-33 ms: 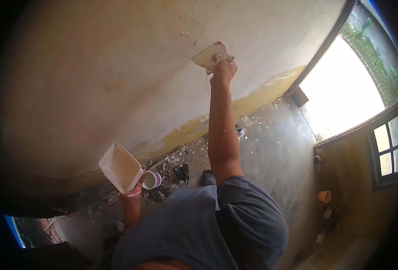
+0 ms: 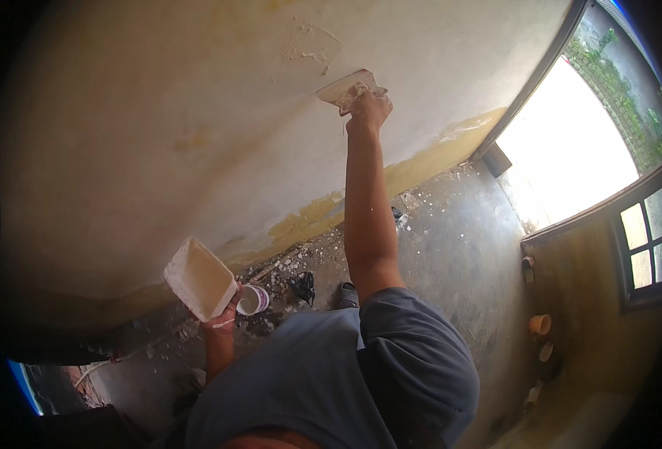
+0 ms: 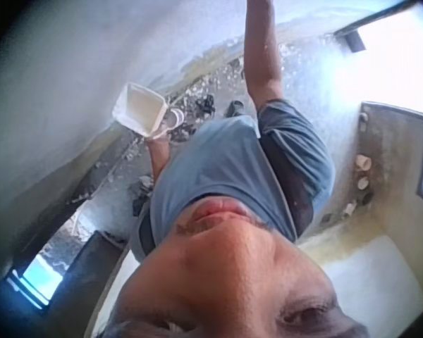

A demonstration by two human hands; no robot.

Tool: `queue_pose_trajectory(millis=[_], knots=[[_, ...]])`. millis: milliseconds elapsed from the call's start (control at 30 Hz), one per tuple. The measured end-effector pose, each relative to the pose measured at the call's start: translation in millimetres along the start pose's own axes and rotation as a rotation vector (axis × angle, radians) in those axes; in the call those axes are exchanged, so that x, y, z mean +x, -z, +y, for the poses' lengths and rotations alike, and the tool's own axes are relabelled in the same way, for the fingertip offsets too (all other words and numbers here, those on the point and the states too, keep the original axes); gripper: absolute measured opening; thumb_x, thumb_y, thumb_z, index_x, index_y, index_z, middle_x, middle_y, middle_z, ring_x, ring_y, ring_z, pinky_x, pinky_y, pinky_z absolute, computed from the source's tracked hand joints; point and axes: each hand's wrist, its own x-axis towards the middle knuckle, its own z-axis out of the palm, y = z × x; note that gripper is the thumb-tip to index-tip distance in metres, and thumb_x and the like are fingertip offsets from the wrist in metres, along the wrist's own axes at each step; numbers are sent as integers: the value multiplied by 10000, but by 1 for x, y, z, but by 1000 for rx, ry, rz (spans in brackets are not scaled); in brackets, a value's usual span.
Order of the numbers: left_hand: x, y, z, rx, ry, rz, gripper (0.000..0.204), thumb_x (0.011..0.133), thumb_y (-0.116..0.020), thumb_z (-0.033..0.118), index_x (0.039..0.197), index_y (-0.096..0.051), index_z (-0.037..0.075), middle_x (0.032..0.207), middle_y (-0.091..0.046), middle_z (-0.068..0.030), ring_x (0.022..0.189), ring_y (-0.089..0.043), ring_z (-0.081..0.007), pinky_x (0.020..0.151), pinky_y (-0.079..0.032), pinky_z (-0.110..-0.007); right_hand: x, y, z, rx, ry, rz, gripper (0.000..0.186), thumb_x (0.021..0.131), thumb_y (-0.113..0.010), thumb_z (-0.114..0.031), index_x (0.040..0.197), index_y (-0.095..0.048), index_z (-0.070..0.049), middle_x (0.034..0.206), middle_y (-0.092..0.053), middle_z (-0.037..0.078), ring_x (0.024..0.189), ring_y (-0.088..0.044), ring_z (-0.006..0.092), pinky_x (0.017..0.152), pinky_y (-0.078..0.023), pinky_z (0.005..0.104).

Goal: The person applies a coating to a wall using a putty knife, repeatedly picking up material from a small container and spreading it over the surface.

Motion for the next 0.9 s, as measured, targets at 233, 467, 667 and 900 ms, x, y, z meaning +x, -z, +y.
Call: queue_pose_trajectory(millis=[233, 467, 667, 900], knots=[[-7, 3, 34, 30, -29, -116, 744, 847, -599, 603, 1458, -375, 244, 1406, -498, -91, 1247, -517, -397, 919, -472, -685, -45, -64, -33, -535, 222, 83, 322, 874, -589, -203, 1117, -664, -6, 1289, -533, 182, 1073, -604, 371, 949, -483, 437], [-7, 19, 57, 70, -2, -70, 747, 847, -607, 593, 1458, -377, 231, 1402, -501, -92, 1234, -530, -394, 910, -487, -678, -128, -94, -54, -664, 664, -56, 210, 875, -592, -185, 791, -597, 8, 801, -652, 195, 824, -620, 409, 765, -467, 487], [-6, 15, 53, 22, 60, 12, 723, 852, -611, 572, 1443, -403, 210, 1388, -517, -102, 1234, -534, -382, 909, -496, -663, -141, -41, 24, -150, -102, -425, 88, 879, -637, -40, 928, -618, 30, 752, -619, 89, 695, -613, 155, 605, -505, 325], [-2, 33, 44, -111, 98, 27, 759, 840, -614, 571, 1437, -400, 152, 1364, -509, -204, 1217, -451, -571, 928, -475, -684, -106, 0, 55, -158, 274, -118, 207, 883, -629, -50, 1044, -606, 79, 970, -651, 169, 828, -653, 258, 694, -530, 365]])
